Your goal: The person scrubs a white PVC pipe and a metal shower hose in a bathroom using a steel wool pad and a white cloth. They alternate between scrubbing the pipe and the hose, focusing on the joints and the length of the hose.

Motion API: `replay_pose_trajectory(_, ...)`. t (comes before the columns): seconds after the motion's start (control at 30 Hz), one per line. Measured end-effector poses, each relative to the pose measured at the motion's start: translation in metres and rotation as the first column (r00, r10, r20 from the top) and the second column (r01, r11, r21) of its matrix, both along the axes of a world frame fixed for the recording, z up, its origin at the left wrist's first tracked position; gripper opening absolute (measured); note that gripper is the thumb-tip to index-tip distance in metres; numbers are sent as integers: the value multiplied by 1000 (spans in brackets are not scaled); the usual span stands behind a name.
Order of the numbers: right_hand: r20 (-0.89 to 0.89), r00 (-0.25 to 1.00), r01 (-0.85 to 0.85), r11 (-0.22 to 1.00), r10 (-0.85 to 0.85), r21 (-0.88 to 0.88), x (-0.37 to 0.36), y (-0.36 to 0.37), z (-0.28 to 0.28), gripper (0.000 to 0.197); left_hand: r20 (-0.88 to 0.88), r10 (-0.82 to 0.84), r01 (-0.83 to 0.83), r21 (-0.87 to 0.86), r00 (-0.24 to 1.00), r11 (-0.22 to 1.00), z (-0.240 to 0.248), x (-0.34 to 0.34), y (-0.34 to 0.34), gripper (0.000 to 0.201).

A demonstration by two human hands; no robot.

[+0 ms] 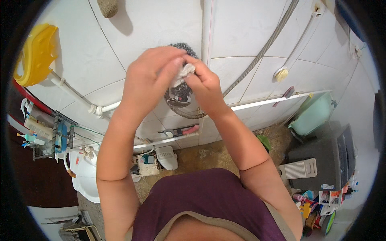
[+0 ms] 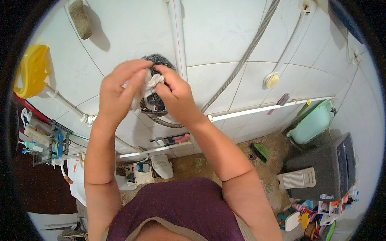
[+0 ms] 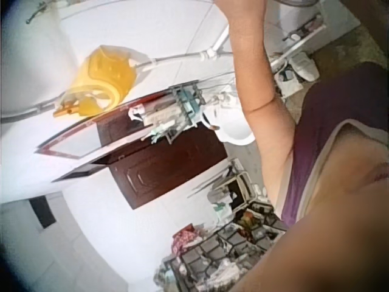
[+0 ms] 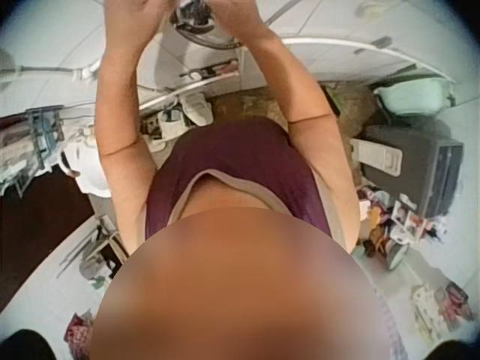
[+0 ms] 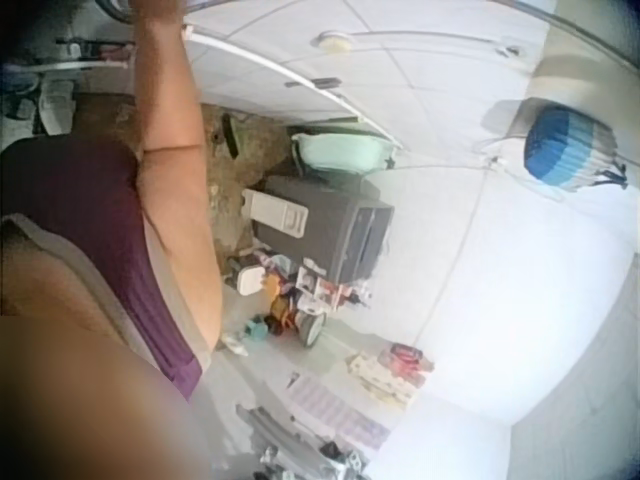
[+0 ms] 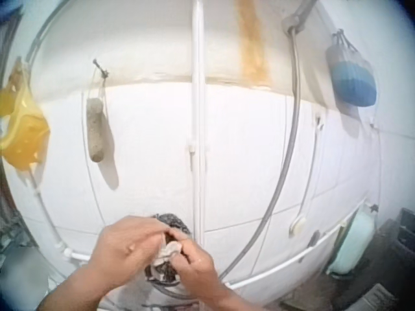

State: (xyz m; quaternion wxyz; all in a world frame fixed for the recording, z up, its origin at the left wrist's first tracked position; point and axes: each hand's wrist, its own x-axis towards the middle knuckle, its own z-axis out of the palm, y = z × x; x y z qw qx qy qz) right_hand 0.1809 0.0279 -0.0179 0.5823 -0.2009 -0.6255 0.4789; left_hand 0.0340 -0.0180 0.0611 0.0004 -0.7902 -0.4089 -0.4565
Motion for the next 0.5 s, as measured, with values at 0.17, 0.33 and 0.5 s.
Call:
replay_pose_trajectory(0.17,16,986,163,977,-167,135,17,-21,-16,38,-455,6,-55,-94,890,994,-1,8,6,38)
replay_pose_trajectory(0.33,-32,990,141,979,-138,144,53,-36,-42,29,-548,38,-168,-189,836,967,-1,5,16,36)
replay_pose_trajectory(0.5,-52,981,182,982,-185,-56,74,-34,-52,19,-696,218,-308,-5,684,951,9,36,43,22)
